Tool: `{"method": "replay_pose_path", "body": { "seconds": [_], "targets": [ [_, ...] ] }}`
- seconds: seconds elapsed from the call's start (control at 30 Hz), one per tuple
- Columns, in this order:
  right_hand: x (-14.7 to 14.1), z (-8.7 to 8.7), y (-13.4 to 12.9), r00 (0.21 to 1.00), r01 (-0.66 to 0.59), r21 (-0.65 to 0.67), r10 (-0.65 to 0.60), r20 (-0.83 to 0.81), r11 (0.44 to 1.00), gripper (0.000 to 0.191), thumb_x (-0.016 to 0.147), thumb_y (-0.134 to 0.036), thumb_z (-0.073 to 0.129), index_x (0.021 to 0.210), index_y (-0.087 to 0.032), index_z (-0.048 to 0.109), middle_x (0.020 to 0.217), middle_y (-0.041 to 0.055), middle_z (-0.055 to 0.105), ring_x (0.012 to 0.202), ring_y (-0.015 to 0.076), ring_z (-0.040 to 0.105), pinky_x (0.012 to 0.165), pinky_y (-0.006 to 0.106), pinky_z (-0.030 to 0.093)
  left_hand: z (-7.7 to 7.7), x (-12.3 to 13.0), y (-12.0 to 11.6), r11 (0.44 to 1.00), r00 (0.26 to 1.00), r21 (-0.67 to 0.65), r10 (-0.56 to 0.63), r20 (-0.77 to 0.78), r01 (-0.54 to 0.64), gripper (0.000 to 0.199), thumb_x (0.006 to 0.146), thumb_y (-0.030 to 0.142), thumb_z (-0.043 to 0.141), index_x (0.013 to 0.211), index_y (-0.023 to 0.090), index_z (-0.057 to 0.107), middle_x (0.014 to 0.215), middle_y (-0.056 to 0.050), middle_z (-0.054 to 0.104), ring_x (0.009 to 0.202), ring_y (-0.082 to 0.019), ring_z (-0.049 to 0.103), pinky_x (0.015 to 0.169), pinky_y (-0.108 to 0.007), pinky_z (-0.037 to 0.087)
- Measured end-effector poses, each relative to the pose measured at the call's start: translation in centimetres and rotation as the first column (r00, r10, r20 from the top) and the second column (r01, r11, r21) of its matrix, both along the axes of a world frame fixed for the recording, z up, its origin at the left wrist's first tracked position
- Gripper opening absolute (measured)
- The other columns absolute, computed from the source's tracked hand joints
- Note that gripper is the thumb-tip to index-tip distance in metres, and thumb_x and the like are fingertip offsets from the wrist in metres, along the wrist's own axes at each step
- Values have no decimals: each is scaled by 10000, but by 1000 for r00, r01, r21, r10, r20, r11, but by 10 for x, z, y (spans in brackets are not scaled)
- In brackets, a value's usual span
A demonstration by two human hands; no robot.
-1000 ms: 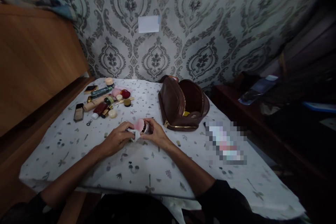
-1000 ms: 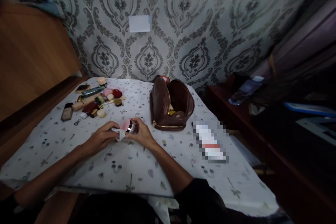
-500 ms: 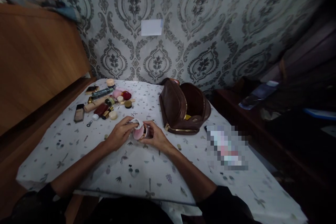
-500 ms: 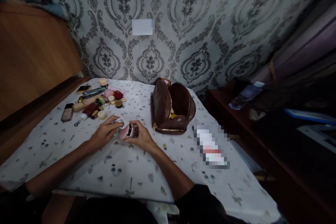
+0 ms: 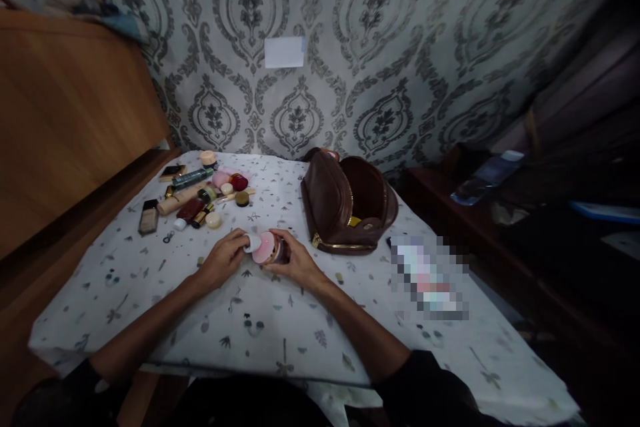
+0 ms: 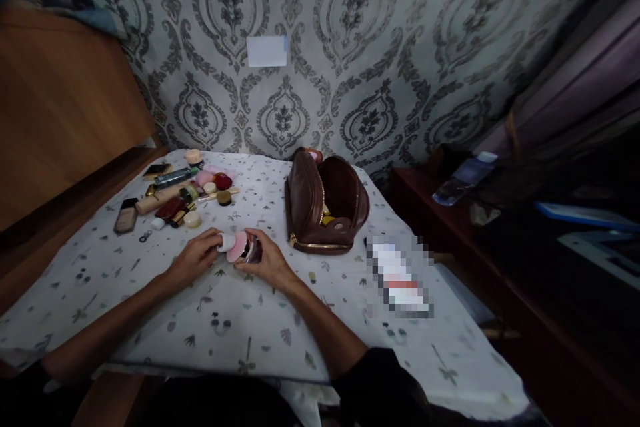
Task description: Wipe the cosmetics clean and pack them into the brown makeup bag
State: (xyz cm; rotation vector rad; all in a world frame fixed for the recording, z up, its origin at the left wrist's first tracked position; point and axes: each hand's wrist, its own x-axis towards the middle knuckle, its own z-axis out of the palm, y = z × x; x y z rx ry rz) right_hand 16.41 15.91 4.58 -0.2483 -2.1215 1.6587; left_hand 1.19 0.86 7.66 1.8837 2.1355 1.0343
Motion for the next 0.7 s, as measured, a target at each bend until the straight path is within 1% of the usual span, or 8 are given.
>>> {"method": "replay_pose_path", "body": {
  "seconds": [0.13, 0.2, 0.3, 0.4, 0.5, 0.57, 0.63, 0.7],
  "targets": [
    [1, 1, -4, 996, 90, 158, -88, -26, 983, 769, 578, -273, 835, 1258, -208, 482, 1211, 70, 548, 1134, 238, 532, 1007, 391, 403, -7, 3, 2, 998, 998, 40, 41, 58, -43, 121, 812, 128, 407, 769, 191, 501, 824, -18, 523, 781, -161, 523, 732, -277, 419],
    [2, 2, -6, 992, 123, 237, -115, -44, 964, 771, 559, -254, 841, 1246, -203, 494, 1188, 71, 540, 1113, 240, 529, 987, 389, 412, -10, 3, 2, 996, 996, 69, 55, 75, -60, 97, 816, 179, 420, 746, 196, 485, 792, -15, 526, 751, -164, 523, 705, -276, 424],
    [4, 5, -10, 993, 119, 309, -106, -60, 944, 759, 573, -221, 821, 1261, -209, 500, 1134, 56, 541, 1033, 217, 542, 913, 352, 449, -16, 1, 0, 992, 994, 102, 69, 79, -77, 114, 823, 238, 432, 742, 201, 503, 768, -16, 547, 741, -171, 547, 688, -272, 457],
    [9, 12, -11, 995, 99, 360, -91, -38, 928, 839, 586, -240, 819, 1347, -276, 468, 1106, 29, 516, 1013, 198, 532, 899, 330, 451, -27, -6, 1, 990, 997, 129, 60, 40, -64, 161, 837, 294, 448, 790, 206, 575, 848, -43, 632, 814, -191, 609, 723, -280, 505],
    [22, 30, -10, 988, 142, 309, -114, -107, 940, 757, 572, -290, 839, 1272, -285, 551, 1024, 4, 501, 961, 177, 534, 871, 305, 455, -40, -16, 2, 977, 997, 202, 78, -15, -74, 252, 840, 414, 476, 807, 224, 636, 876, -50, 692, 826, -206, 656, 737, -286, 546],
    [34, 51, -6, 963, 227, 232, -183, -197, 946, 655, 559, -319, 846, 1159, -246, 592, 976, -4, 530, 909, 170, 540, 838, 296, 458, -48, -21, 4, 969, 993, 230, 106, -53, -91, 326, 834, 505, 492, 818, 229, 665, 878, -52, 712, 845, -218, 675, 731, -284, 563],
    [48, 77, 3, 934, 295, 102, -264, -242, 950, 569, 600, -356, 823, 1090, -230, 562, 936, -9, 575, 855, 159, 558, 787, 283, 469, -53, -25, 4, 962, 988, 252, 129, -84, -104, 379, 825, 564, 502, 830, 232, 685, 867, -52, 723, 855, -225, 687, 709, -277, 576],
    [59, 105, 19, 916, 307, -58, -311, -252, 950, 517, 654, -429, 790, 1050, -237, 519, 921, -8, 612, 826, 156, 595, 733, 270, 493, -55, -27, 4, 956, 986, 276, 129, -109, -95, 391, 829, 580, 501, 837, 243, 699, 857, -46, 730, 854, -225, 697, 689, -270, 586]
  ]
}}
